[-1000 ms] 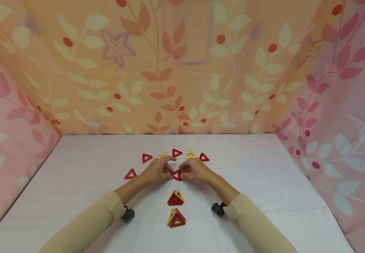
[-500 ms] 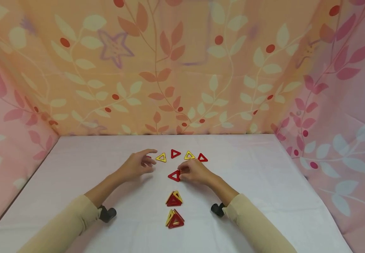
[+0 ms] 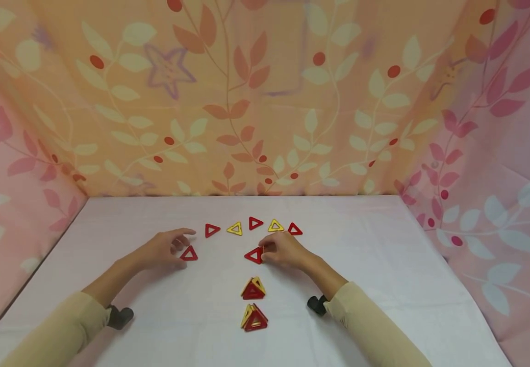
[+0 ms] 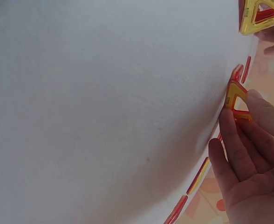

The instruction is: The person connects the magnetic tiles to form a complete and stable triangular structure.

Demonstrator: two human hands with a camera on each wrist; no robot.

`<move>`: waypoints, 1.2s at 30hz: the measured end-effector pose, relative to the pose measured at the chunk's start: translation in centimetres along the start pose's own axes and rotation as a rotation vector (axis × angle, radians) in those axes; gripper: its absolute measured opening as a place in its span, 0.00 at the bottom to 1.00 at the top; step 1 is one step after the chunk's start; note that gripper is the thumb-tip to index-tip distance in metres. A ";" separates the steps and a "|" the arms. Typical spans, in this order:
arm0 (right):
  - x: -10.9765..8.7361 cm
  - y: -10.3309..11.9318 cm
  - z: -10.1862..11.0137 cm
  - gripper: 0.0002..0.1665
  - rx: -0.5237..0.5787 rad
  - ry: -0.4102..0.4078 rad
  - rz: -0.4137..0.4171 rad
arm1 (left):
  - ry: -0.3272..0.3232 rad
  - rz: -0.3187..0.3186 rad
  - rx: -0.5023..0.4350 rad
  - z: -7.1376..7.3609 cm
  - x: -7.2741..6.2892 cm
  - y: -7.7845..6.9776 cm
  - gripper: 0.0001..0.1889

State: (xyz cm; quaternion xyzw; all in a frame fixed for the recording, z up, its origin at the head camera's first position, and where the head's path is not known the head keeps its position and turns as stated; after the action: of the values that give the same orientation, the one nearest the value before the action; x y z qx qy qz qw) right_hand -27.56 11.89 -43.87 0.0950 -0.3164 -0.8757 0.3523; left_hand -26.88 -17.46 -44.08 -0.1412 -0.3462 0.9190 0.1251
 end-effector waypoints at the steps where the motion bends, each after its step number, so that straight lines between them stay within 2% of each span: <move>1: 0.0 0.0 0.0 0.18 0.005 -0.001 -0.003 | 0.000 -0.002 0.001 -0.1 -0.1 0.2 0.40; 12: 0.0 0.0 -0.1 0.18 0.033 0.000 -0.031 | -0.031 -0.062 -0.050 -0.7 0.2 -0.6 0.36; 23: 0.0 0.2 0.0 0.18 0.011 0.003 -0.018 | -0.027 -0.058 -0.134 -1.8 1.1 -1.6 0.33; 30: 0.0 0.2 0.1 0.18 0.008 0.002 -0.023 | -0.025 -0.021 -0.173 -2.8 2.1 -2.6 0.33; 36: 0.1 0.2 0.0 0.17 0.004 -0.004 -0.007 | -0.041 -0.074 -0.150 -3.3 2.7 -3.4 0.32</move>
State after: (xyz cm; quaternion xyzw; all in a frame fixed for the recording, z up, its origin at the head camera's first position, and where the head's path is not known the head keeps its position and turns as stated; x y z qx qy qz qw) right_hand -27.49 11.73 -43.68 0.0949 -0.3187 -0.8763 0.3485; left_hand -27.84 -12.08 -44.60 -0.1185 -0.4215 0.8880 0.1408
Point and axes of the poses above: each hand's wrist, its own x-axis towards the middle knuckle, its own z-axis out of the back of the hand, y = z × x, the point moved 7 cm from there along x, towards the middle knuckle, and after that the axes turned 7 degrees about z, right-handed, at the moved point
